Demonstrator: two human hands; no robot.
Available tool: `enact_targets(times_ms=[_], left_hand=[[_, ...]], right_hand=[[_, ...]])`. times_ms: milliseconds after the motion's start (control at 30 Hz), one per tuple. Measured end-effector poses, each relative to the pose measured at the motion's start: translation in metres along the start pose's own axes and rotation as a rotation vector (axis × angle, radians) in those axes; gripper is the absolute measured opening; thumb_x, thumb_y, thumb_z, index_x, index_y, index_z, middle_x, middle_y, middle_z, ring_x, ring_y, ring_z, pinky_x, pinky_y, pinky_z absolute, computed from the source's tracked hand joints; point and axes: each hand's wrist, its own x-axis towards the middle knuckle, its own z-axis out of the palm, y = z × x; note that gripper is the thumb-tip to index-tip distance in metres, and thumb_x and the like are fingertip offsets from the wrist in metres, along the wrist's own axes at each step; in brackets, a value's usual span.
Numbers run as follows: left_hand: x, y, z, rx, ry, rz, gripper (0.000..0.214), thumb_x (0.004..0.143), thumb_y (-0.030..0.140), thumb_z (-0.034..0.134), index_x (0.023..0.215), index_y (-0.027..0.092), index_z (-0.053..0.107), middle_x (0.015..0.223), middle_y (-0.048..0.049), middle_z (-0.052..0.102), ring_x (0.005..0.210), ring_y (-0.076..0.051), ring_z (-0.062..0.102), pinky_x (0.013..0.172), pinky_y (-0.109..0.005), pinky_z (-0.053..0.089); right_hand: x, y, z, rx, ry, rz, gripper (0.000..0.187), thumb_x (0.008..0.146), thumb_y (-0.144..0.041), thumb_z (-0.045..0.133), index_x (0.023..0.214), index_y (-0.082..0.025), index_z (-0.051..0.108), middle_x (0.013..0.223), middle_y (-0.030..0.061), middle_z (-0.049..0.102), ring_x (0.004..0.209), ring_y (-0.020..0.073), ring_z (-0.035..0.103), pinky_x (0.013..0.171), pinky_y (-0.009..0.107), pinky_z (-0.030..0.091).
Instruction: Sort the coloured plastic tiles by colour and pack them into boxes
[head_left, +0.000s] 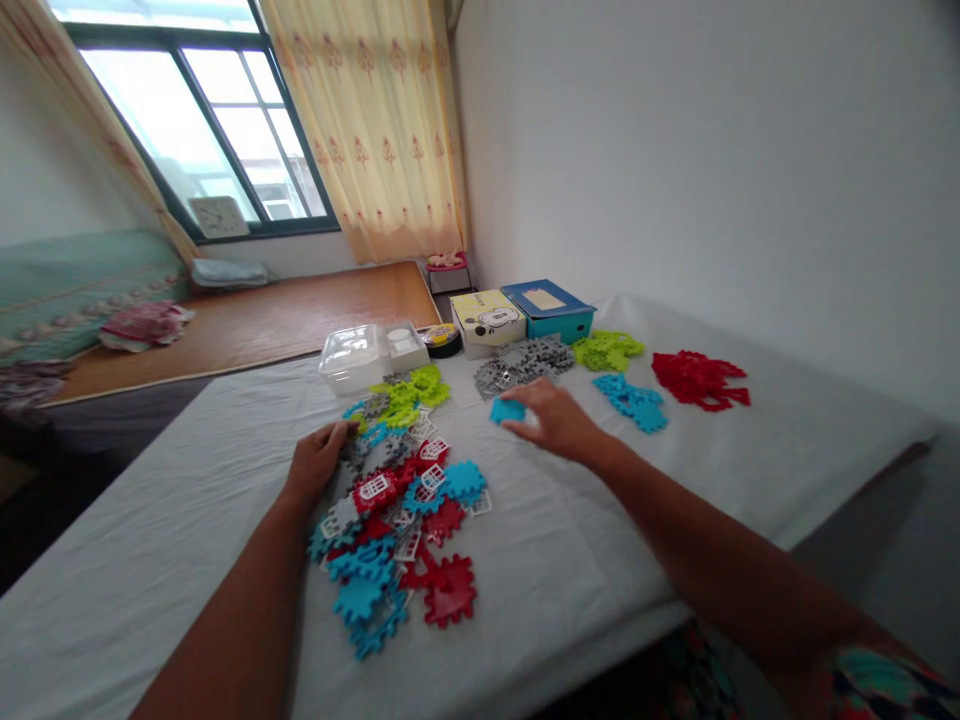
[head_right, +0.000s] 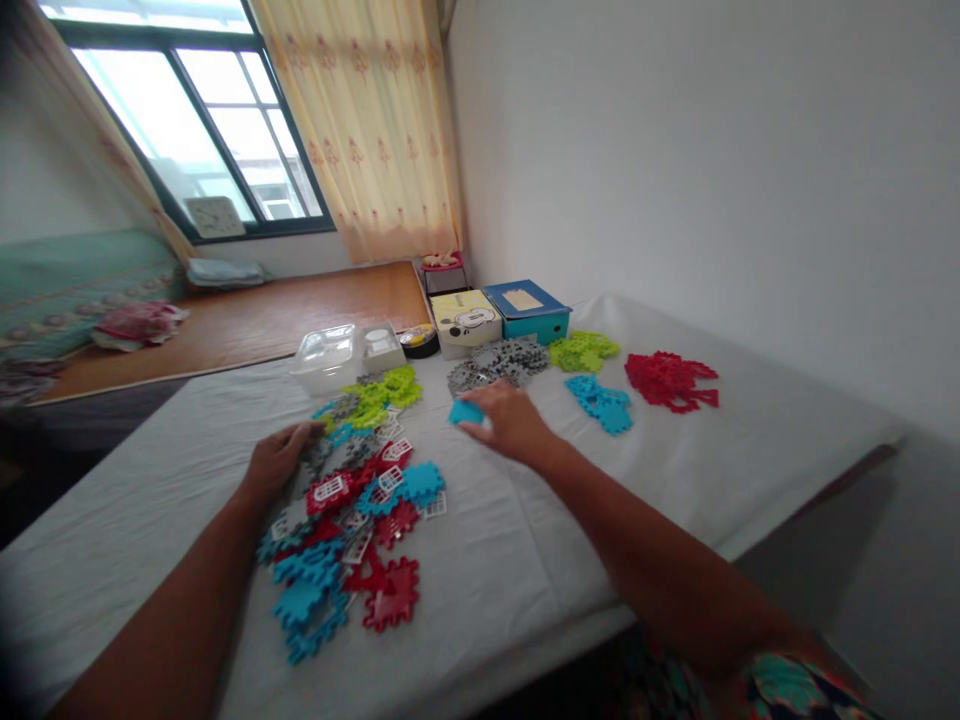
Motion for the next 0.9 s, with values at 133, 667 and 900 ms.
enact_targets(times_ms=[133,667,900], left_hand=[[0.001,0.003,0.003,0.027,0.001,0.001,0.050,0.079,0.052,0.047,0.098,0.015,0.074,0.094,-0.0066,0.075,0.093,-0.025,0.067,0.087,-0.035,0.050],[-0.002,0.005,0.000,-0.002,-0.009,-0.019,0.051,0.076,0.055,0.048,0.097,0.016,0.073,0.096,-0.0068,0.075,0.093,-0.026,0.067,0.088,-0.036,0.050],[0.000,0.006,-0.001,0.056,-0.003,0.009,0.047,0.076,0.055,0.047,0.093,0.019,0.074,0.095,-0.0042,0.075,0.095,-0.027,0.066,0.088,-0.036,0.050]], right_hand=[[-0.032,0.089,-0.040,-0.341,0.016,0.473,0.039,0.086,-0.042,0.059,0.117,-0.019,0.063,0.115,0.0121,0.066,0.106,0.0296,0.056,0.086,0.041,0.046],[0.007,-0.054,0.049,0.288,-0.352,-0.326,0.051,0.083,-0.042,0.066,0.126,-0.017,0.058,0.116,0.0102,0.067,0.103,0.0223,0.060,0.091,0.034,0.046],[-0.008,0.054,-0.004,-0.111,0.045,0.310,0.051,0.085,-0.043,0.059,0.130,-0.020,0.055,0.128,0.0112,0.060,0.116,0.0272,0.052,0.096,0.041,0.042]])
